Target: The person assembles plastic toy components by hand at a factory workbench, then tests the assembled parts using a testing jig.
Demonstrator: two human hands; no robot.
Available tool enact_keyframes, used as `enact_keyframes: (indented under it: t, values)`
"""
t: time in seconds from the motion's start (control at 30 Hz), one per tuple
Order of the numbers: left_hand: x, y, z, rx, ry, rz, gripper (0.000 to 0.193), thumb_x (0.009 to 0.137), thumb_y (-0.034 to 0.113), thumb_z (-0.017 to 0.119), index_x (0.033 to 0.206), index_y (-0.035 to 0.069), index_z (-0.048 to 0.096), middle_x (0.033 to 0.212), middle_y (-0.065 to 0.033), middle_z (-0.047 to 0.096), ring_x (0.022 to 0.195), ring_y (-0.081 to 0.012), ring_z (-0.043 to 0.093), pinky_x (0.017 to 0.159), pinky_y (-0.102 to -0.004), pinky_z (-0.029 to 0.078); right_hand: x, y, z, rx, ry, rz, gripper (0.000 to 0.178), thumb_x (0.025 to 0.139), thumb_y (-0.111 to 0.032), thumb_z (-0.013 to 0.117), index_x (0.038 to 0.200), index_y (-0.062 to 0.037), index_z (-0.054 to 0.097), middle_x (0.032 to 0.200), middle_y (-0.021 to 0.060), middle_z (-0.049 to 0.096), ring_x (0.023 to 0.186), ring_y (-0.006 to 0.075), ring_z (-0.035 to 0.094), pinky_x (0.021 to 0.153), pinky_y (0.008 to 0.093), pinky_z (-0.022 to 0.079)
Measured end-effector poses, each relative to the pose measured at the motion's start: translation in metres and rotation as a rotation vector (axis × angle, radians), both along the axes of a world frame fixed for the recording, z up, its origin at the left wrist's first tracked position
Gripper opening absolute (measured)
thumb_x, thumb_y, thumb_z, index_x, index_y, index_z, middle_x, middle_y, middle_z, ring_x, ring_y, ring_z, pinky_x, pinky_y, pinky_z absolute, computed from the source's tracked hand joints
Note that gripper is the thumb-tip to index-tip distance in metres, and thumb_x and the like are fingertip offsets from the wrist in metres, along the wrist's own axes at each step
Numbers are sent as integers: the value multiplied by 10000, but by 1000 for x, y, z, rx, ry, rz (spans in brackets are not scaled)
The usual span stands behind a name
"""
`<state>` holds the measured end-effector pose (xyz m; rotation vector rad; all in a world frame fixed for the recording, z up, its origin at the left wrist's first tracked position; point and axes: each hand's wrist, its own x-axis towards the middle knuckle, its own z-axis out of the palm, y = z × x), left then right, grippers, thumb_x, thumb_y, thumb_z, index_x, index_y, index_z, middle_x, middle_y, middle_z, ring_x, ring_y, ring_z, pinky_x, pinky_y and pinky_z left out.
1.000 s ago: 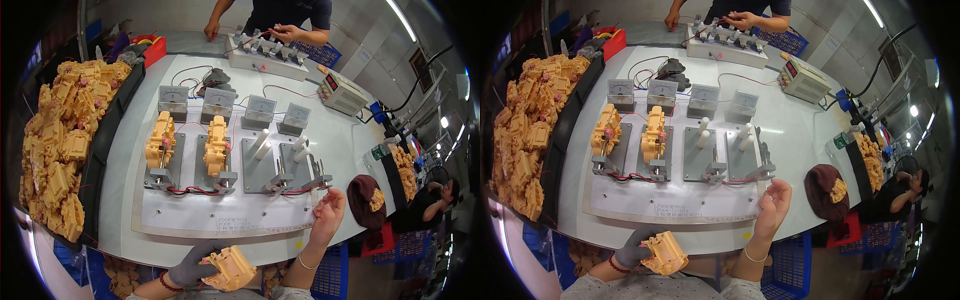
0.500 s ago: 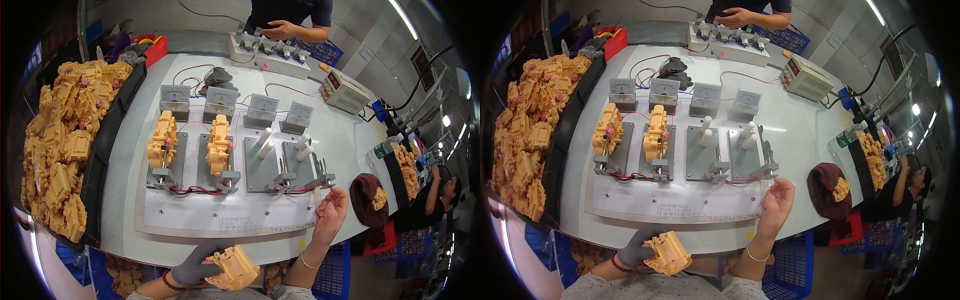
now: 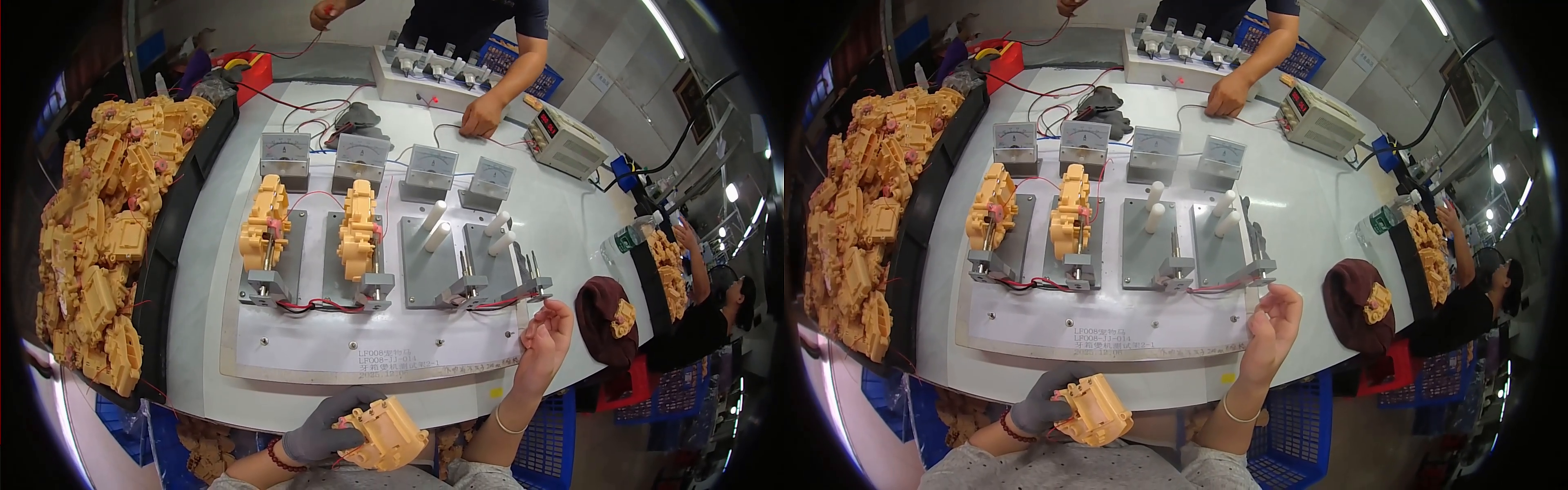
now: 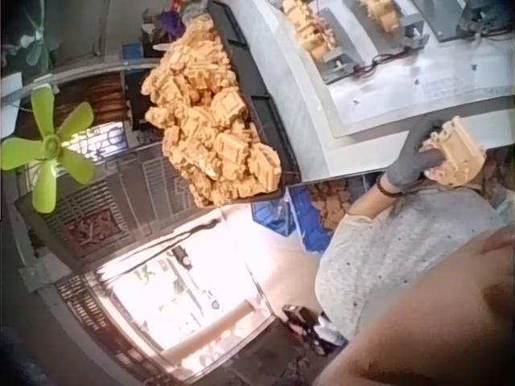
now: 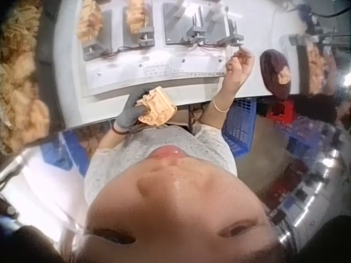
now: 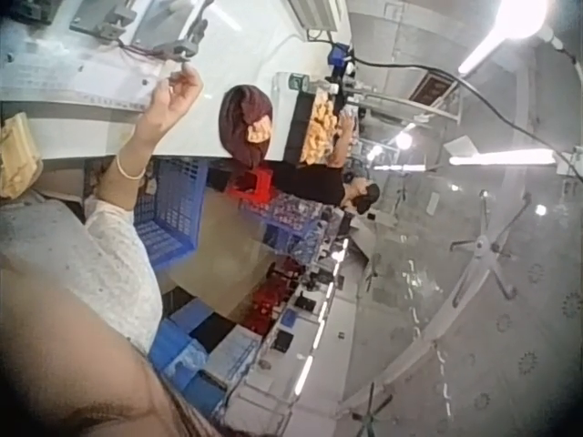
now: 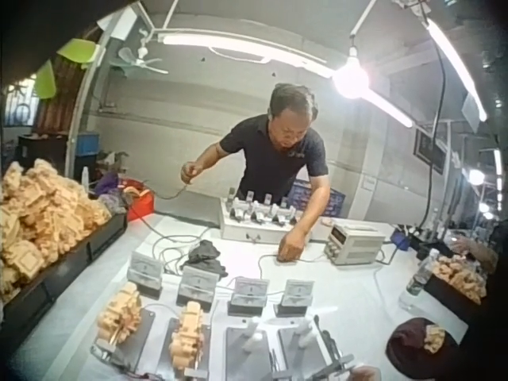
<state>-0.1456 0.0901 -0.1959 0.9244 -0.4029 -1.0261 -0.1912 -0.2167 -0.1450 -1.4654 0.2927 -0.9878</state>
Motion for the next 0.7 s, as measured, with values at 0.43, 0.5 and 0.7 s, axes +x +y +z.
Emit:
enact_keyframes:
  t: [0.43,0.5,0.7]
  values:
    - [1,0,-2,-3,-63,-13,548,780,103,672,1272,-10,459,1223,-99,533,1127,-164,507,976,-328,399,1,-1,-3,-32,13,-14,380,790,-107,527,1154,-12,474,934,31,478,661,49,399,544,164,306]
    - [0,0,-2,-5,-52,-11,544,777,96,666,1270,-9,461,1219,-98,534,1123,-162,508,973,-326,400,1,-1,-3,-45,9,-17,382,790,-112,530,1154,-11,474,934,31,477,661,49,397,544,164,306]
    - [1,0,2,-4,0,-16,540,761,66,649,1264,-4,464,1207,-95,535,1105,-157,513,962,-319,405,1,-1,-2,-66,15,-13,391,797,-137,545,1158,-4,473,930,27,471,657,43,374,542,165,294]
